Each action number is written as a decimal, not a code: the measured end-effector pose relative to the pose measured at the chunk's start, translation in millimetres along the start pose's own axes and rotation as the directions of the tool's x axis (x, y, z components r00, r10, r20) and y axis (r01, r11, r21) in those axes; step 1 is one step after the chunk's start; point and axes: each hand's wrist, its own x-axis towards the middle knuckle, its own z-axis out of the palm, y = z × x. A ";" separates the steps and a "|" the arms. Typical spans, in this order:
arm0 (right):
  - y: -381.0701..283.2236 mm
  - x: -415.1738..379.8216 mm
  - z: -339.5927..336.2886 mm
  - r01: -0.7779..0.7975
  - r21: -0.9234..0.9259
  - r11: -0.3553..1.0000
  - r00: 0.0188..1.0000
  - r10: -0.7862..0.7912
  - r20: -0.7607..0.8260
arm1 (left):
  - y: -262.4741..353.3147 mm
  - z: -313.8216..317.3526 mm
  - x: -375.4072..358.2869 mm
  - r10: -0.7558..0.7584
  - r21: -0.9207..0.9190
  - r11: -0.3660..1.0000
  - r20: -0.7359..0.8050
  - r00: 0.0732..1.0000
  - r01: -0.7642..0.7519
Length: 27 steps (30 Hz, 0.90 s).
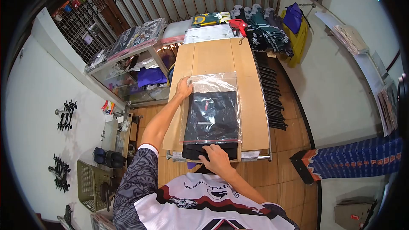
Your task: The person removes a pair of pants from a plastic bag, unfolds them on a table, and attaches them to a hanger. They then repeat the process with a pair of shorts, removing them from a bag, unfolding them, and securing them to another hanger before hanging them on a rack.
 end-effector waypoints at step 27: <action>22.0 2.6 39.7 -0.120 -0.358 0.926 0.984 0.062 -0.170 | 82.1 -133.7 90.1 -0.076 -0.707 0.705 -0.143 0.987 -0.048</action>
